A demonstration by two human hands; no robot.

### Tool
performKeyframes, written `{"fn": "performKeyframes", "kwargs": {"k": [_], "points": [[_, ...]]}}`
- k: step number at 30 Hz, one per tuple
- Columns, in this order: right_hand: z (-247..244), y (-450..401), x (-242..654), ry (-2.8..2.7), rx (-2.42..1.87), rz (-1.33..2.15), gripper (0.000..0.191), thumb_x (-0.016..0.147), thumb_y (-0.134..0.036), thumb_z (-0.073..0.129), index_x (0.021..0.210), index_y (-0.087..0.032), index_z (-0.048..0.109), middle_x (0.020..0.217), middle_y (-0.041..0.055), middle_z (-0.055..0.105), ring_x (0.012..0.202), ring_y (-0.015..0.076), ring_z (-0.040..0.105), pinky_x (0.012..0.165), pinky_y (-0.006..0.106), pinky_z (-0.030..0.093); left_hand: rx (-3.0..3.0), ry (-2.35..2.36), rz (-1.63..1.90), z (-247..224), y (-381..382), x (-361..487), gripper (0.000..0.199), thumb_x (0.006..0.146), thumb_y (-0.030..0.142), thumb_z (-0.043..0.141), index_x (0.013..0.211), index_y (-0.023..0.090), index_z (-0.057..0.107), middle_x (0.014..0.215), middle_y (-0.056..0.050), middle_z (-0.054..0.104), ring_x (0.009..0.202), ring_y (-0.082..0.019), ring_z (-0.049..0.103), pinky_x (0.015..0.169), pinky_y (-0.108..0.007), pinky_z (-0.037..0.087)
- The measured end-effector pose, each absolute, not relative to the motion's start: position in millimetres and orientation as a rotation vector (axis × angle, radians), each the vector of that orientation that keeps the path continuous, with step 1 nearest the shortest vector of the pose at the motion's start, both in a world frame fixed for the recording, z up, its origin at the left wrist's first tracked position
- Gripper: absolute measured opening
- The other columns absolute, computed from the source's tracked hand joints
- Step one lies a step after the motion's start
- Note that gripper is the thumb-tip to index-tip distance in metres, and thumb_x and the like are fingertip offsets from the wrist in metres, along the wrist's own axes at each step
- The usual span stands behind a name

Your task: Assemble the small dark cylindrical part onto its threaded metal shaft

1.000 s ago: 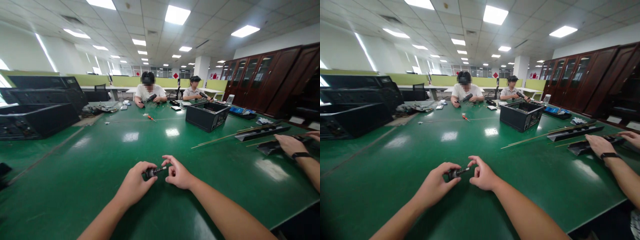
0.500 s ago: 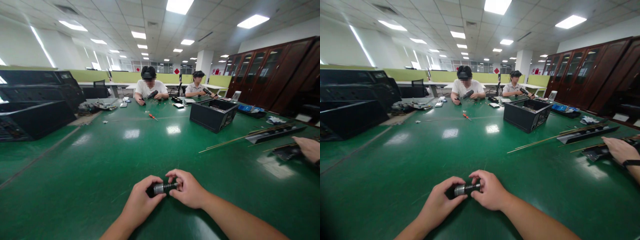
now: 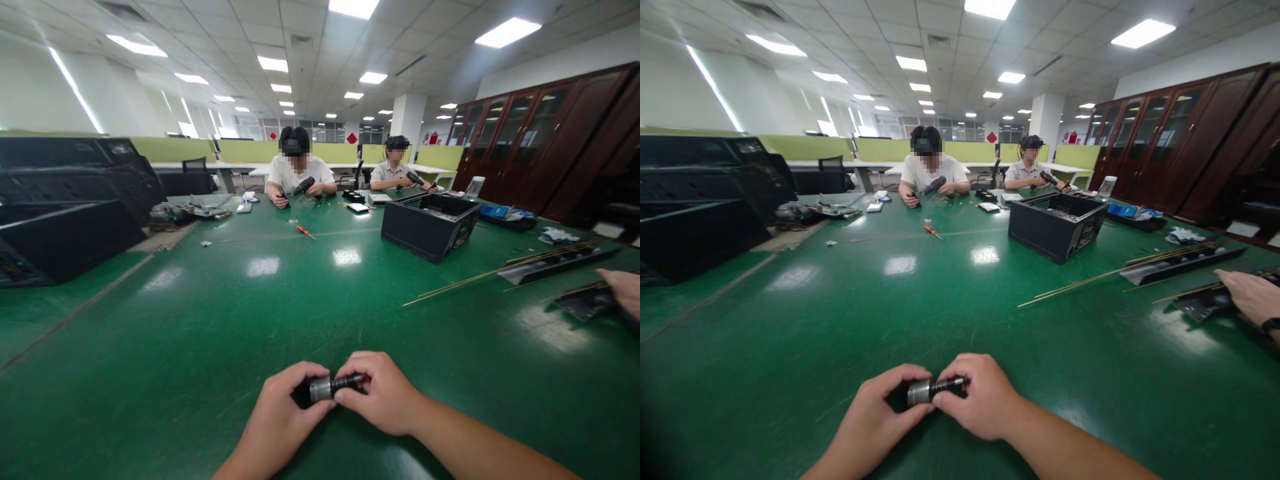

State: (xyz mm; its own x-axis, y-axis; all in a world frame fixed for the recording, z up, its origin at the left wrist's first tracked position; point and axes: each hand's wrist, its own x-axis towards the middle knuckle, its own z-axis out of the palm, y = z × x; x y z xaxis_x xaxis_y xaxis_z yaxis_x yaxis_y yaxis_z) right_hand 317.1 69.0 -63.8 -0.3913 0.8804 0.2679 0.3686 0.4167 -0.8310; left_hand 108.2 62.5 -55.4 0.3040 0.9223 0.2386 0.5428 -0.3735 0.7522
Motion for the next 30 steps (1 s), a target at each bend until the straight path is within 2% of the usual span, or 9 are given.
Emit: {"fn": "performKeyframes", "kwargs": {"k": [5, 14, 16, 18, 19, 21, 24, 30], "points": [[-61.8, 68.2, 314.4, -1.97, -1.108, 0.897, 0.008, 0.083, -0.025, 0.069, 0.084, -0.019, 0.074, 0.076, -0.0006, 0.066, 0.07, 0.0119, 0.058, 0.063, 0.023, 0.037, 2.031, 1.315, 0.88, -55.5, 61.5, 107.3, 0.022, 0.071, 0.02, 0.077, 0.091, 0.028, 0.072, 0.087, 0.005, 0.074, 0.083, -0.016, 0.069, 0.077, -0.025, 0.05], [-63.5, 67.3, 314.3, -2.054, -1.084, 0.845, 0.041, 0.099, -0.033, 0.048, 0.063, -0.016, 0.06, 0.064, -0.001, 0.056, 0.063, 0.0107, 0.052, 0.061, 0.025, 0.032, 2.026, 1.305, 0.936, -59.2, 59.4, 106.7, 0.026, 0.069, 0.019, 0.081, 0.091, 0.029, 0.073, 0.089, 0.006, 0.075, 0.084, -0.016, 0.071, 0.079, -0.024, 0.052], [-62.1, 67.7, 315.7, -2.005, -1.063, 0.921, 0.035, 0.098, -0.033, 0.049, 0.072, -0.017, 0.067, 0.067, -0.0003, 0.059, 0.065, 0.0115, 0.053, 0.062, 0.025, 0.034, 2.024, 1.285, 0.97, -59.5, 59.3, 106.2, 0.027, 0.068, 0.019, 0.082, 0.091, 0.029, 0.073, 0.09, 0.005, 0.076, 0.084, -0.017, 0.071, 0.08, -0.025, 0.053], [-60.9, 67.5, 316.8, -1.901, -1.085, 1.014, 0.019, 0.09, -0.031, 0.061, 0.097, -0.018, 0.072, 0.076, 0.0001, 0.065, 0.063, 0.0114, 0.053, 0.06, 0.023, 0.036, 2.02, 1.279, 0.991, -59.4, 59.2, 105.4, 0.027, 0.067, 0.02, 0.083, 0.091, 0.028, 0.073, 0.091, 0.003, 0.076, 0.085, -0.018, 0.071, 0.08, -0.026, 0.054], [-60.5, 67.3, 317.1, -1.862, -1.098, 1.043, 0.024, 0.084, -0.029, 0.066, 0.105, -0.018, 0.071, 0.079, 0.0002, 0.066, 0.061, 0.011, 0.052, 0.058, 0.023, 0.036, 2.019, 1.279, 0.991, -59.2, 59.2, 105.0, 0.027, 0.067, 0.021, 0.083, 0.092, 0.027, 0.074, 0.092, 0.002, 0.076, 0.085, -0.019, 0.071, 0.08, -0.027, 0.054], [-60.2, 66.9, 317.6, -1.85, -1.105, 1.043, 0.025, 0.077, -0.024, 0.071, 0.1, -0.017, 0.073, 0.077, -0.0001, 0.066, 0.057, 0.0101, 0.049, 0.055, 0.023, 0.035, 2.017, 1.284, 0.98, -58.7, 59.3, 104.6, 0.027, 0.067, 0.022, 0.083, 0.093, 0.026, 0.074, 0.092, 0.001, 0.077, 0.086, -0.02, 0.072, 0.08, -0.028, 0.055], [-60.5, 67.0, 318.6, -1.921, -1.081, 0.96, 0.008, 0.077, -0.021, 0.07, 0.081, -0.016, 0.075, 0.068, -0.0004, 0.063, 0.058, 0.0108, 0.049, 0.056, 0.023, 0.035, 2.022, 1.293, 0.947, -57.5, 59.8, 105.3, 0.027, 0.067, 0.022, 0.082, 0.092, 0.026, 0.075, 0.092, 0.001, 0.077, 0.086, -0.021, 0.072, 0.081, -0.029, 0.056], [-61.3, 68.5, 321.3, -1.952, -1.085, 0.93, 0.011, 0.08, -0.024, 0.069, 0.085, -0.018, 0.076, 0.068, -0.0002, 0.063, 0.06, 0.0116, 0.051, 0.058, 0.024, 0.036, 2.015, 1.325, 0.915, -54.1, 60.0, 108.5, 0.026, 0.067, 0.021, 0.081, 0.092, 0.026, 0.075, 0.09, 0.001, 0.077, 0.084, -0.021, 0.072, 0.079, -0.03, 0.056]]}}
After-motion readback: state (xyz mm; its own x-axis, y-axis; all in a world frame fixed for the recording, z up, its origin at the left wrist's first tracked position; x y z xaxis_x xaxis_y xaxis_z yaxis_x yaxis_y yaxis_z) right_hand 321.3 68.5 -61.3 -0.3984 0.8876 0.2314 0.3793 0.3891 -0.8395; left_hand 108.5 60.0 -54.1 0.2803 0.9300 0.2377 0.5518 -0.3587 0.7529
